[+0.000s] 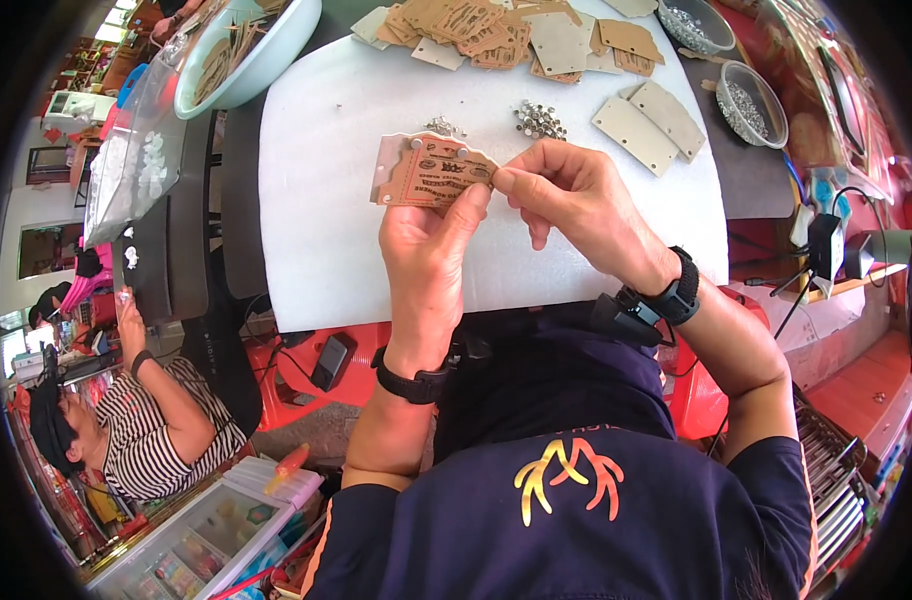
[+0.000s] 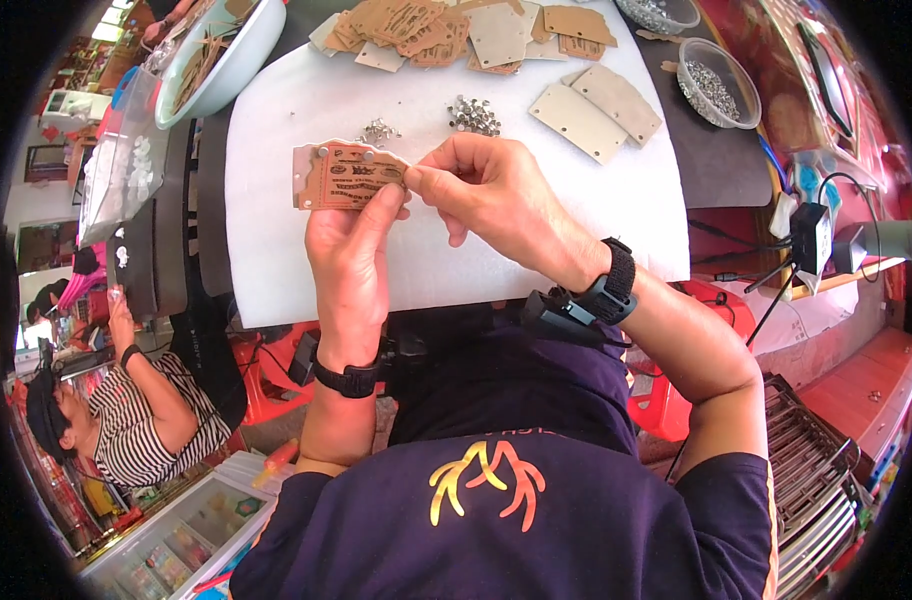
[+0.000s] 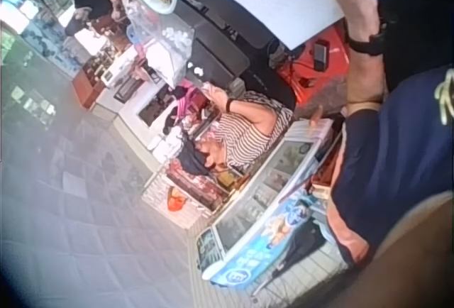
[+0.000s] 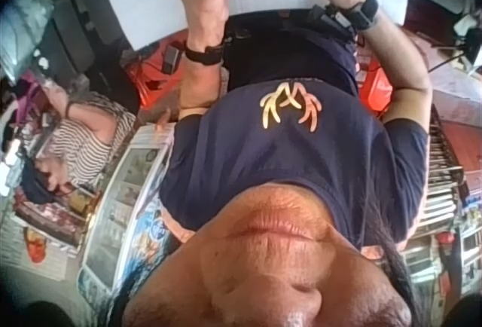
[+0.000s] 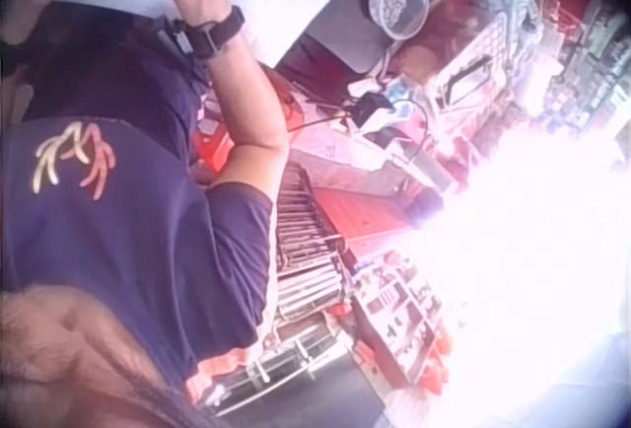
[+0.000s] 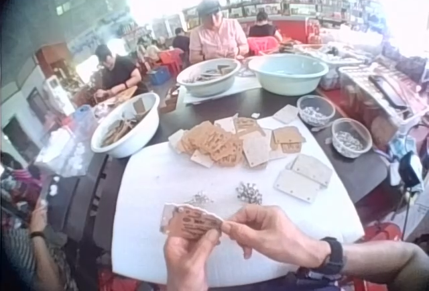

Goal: Assembling small leather components by manually attaching metal rivets or eyelets.

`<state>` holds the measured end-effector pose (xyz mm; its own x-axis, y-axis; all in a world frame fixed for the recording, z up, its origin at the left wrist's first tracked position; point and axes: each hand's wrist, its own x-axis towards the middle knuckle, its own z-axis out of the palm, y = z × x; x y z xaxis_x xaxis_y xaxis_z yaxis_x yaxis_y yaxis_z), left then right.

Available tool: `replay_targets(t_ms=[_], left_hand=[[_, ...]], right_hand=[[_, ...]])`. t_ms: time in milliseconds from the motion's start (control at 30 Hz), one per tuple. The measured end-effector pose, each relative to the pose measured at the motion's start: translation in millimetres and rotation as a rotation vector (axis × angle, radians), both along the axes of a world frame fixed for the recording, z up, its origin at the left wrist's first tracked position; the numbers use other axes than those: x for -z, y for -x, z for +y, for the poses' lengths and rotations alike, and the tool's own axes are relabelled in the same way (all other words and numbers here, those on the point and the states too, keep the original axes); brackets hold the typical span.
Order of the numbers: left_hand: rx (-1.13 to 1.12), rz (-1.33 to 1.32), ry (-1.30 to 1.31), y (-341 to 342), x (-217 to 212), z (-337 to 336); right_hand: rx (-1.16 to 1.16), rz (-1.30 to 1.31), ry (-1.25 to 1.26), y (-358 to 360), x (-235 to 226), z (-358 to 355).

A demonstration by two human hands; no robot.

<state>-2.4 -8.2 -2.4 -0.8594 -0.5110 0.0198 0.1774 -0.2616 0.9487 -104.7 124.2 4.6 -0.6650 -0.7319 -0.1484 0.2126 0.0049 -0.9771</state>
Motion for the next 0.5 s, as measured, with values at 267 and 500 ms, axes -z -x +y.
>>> replay_targets(t_ms=[267,500], left_hand=[[0.015,0.002,-0.054,-4.4,1.6,-2.0],[0.018,-0.023,-0.021,-13.8,6.0,-17.5]], right_hand=[[0.094,0.21,-0.109,21.0,-4.5,16.9],[0.203,0.786,-0.359,60.6,-25.3,45.4]])
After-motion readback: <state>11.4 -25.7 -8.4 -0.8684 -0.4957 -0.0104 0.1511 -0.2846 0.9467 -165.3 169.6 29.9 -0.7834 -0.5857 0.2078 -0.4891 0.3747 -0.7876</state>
